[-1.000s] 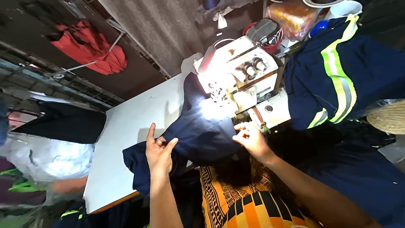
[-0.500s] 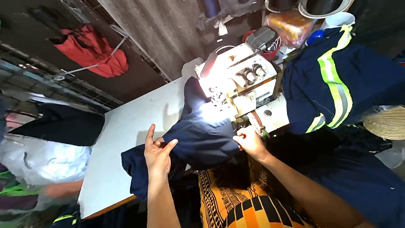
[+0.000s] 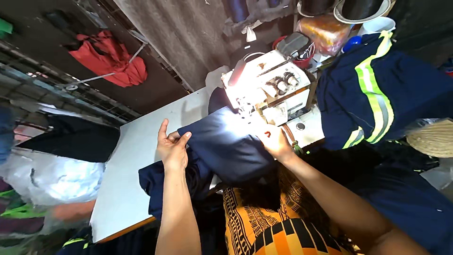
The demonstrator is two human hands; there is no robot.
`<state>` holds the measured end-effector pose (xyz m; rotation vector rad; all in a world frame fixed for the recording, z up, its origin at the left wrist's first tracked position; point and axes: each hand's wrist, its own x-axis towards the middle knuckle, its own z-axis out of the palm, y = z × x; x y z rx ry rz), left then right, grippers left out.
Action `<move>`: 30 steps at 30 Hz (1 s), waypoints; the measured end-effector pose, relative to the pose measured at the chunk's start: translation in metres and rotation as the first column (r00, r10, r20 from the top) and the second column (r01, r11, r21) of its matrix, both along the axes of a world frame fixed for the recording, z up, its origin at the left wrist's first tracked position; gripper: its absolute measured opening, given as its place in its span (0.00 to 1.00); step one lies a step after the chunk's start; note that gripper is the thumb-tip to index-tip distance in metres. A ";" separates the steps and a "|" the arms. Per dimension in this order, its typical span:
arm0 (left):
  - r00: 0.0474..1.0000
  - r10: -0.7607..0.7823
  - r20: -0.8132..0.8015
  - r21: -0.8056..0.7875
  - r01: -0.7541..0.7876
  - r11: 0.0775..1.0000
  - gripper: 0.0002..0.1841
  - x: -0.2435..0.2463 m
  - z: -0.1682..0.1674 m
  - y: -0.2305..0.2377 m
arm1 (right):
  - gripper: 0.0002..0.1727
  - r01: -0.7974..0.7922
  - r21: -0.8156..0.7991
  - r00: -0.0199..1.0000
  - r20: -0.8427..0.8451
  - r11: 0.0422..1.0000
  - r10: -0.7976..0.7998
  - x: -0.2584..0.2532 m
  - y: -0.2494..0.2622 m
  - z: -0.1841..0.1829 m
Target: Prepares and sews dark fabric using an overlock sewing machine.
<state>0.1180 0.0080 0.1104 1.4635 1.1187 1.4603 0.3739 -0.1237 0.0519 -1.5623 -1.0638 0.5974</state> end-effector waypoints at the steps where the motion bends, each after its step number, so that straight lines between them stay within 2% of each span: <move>1: 0.999 0.027 -0.025 0.004 -0.027 1.000 0.49 0.001 -0.004 0.001 | 0.12 0.025 0.022 1.000 -0.002 0.999 -0.025 -0.003 -0.001 -0.004; 3: 0.987 0.084 -0.137 0.024 -0.081 0.996 0.49 0.000 -0.015 -0.010 | 0.14 0.031 0.023 0.999 -0.046 0.999 -0.030 -0.011 -0.010 -0.013; 4: 0.973 0.116 -0.202 0.047 -0.109 0.993 0.49 0.001 -0.022 -0.023 | 0.18 0.002 0.015 0.997 -0.074 1.000 -0.001 -0.015 -0.018 -0.019; 6: 0.929 0.201 -0.311 0.105 -0.177 0.979 0.45 0.006 -0.041 -0.064 | 0.25 -0.038 0.045 0.993 -0.109 0.998 0.043 -0.023 -0.042 -0.036; 8: 0.888 0.225 -0.401 0.113 -0.195 0.974 0.43 0.014 -0.066 -0.104 | 0.28 -0.047 0.055 0.988 -0.148 0.997 0.055 -0.033 -0.074 -0.056; 10: 0.831 0.210 -0.515 0.034 -0.225 0.974 0.45 0.018 -0.088 -0.127 | 0.26 -0.088 -0.006 0.962 -0.260 0.996 0.084 -0.039 -0.103 -0.073; 12: 0.796 0.176 -0.579 -0.025 -0.233 0.972 0.49 0.016 -0.097 -0.130 | 0.23 -0.097 -0.067 0.921 -0.385 0.993 0.064 -0.039 -0.118 -0.089; 14: 0.828 0.128 -0.546 -0.056 -0.188 0.980 0.52 0.015 -0.095 -0.121 | 0.24 -0.060 -0.152 0.888 -0.460 0.986 -0.017 -0.033 -0.114 -0.099; 16: 0.920 0.051 -0.389 -0.171 -0.126 0.977 0.52 0.018 -0.090 -0.113 | 0.24 -0.023 -0.230 0.874 -0.477 0.973 -0.092 -0.027 -0.099 -0.104; 18: 0.974 0.037 -0.225 -0.226 -0.089 0.970 0.50 0.020 -0.088 -0.105 | 0.22 0.047 -0.230 0.875 -0.460 0.972 -0.151 -0.022 -0.084 -0.112; 19: 0.983 0.024 -0.182 -0.211 -0.063 0.976 0.49 0.019 -0.088 -0.103 | 0.17 0.075 -0.202 0.884 -0.439 0.976 -0.159 -0.020 -0.079 -0.117; 21: 0.990 -0.025 -0.137 -0.170 0.001 0.985 0.48 0.013 -0.088 -0.104 | 0.07 0.069 -0.159 0.918 -0.376 0.985 -0.125 -0.017 -0.079 -0.125; 25: 0.993 -0.113 -0.030 -0.122 0.108 0.987 0.49 0.003 -0.081 -0.111 | 0.05 -0.048 -0.079 0.948 -0.317 0.996 0.020 -0.017 -0.098 -0.121; 30: 0.994 -0.102 -0.028 0.056 0.103 0.993 0.46 0.003 -0.057 -0.090 | 0.10 -0.124 -0.056 0.973 -0.203 0.991 0.110 -0.018 -0.092 -0.085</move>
